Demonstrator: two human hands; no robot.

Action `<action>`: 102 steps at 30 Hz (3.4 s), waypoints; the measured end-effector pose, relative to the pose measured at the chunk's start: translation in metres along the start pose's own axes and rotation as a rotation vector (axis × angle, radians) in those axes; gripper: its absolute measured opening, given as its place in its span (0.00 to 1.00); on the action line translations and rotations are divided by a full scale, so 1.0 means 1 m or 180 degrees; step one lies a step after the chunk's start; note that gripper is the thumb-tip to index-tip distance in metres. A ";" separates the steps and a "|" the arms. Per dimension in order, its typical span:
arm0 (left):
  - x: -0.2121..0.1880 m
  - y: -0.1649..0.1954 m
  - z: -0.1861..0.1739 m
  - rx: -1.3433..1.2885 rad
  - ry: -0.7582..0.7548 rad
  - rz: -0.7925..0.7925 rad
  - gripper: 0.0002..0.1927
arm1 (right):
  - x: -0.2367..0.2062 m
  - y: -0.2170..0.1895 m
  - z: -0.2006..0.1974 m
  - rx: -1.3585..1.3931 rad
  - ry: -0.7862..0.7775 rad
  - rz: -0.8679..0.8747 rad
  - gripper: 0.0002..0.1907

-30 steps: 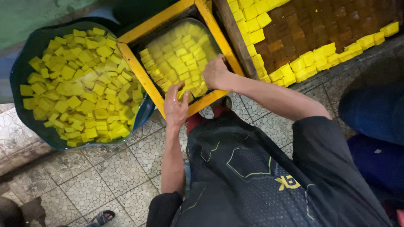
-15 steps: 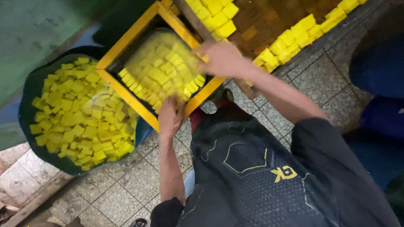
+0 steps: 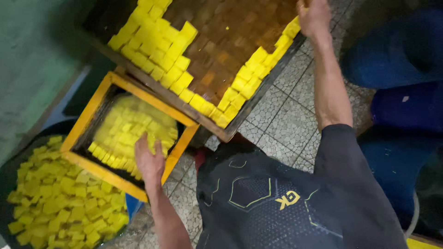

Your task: The person picks yellow tofu cubes from a large wooden tray and places them one at a time into a square yellow-framed tray filled with water, arranging them in rows. They occasionally dip cubes in the water and continue filling the frame from the pile of tofu cubes.

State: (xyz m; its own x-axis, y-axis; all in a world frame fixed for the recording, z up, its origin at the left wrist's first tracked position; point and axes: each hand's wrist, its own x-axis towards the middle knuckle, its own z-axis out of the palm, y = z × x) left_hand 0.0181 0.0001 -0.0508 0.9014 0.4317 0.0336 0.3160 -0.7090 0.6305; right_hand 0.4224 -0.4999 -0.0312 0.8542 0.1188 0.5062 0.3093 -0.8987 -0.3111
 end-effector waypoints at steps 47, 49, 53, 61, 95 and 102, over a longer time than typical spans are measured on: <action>0.099 0.260 0.228 -0.4319 -0.2020 -0.1699 0.25 | -0.047 -0.056 -0.029 0.0598 -0.2256 -0.0850 0.28; 0.091 0.252 0.222 -0.4848 -0.2230 -0.1667 0.22 | -0.052 -0.045 -0.018 0.0146 -0.1951 -0.1004 0.25; 0.070 0.228 0.193 -0.5401 -0.2395 -0.1731 0.21 | -0.056 -0.012 0.001 -0.1422 -0.1235 -0.0741 0.13; 0.094 0.190 0.184 -0.6268 -0.1417 -0.1806 0.20 | -0.059 -0.010 -0.022 0.0160 -0.1939 0.0027 0.21; 0.050 0.110 0.096 -0.7596 0.0038 -0.1647 0.36 | -0.116 -0.357 -0.065 0.1510 -0.1248 -0.2575 0.43; 0.017 0.013 0.042 -0.6800 0.0713 -0.1425 0.36 | -0.125 -0.453 0.017 0.3121 -0.3576 -0.1997 0.34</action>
State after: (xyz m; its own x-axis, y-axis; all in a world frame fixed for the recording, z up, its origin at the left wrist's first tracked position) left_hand 0.0503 -0.0254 -0.0747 0.7936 0.4959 -0.3526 -0.4155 0.8650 0.2813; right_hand 0.1823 -0.1003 0.0331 0.2194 0.9732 0.0683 0.4670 -0.0433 -0.8832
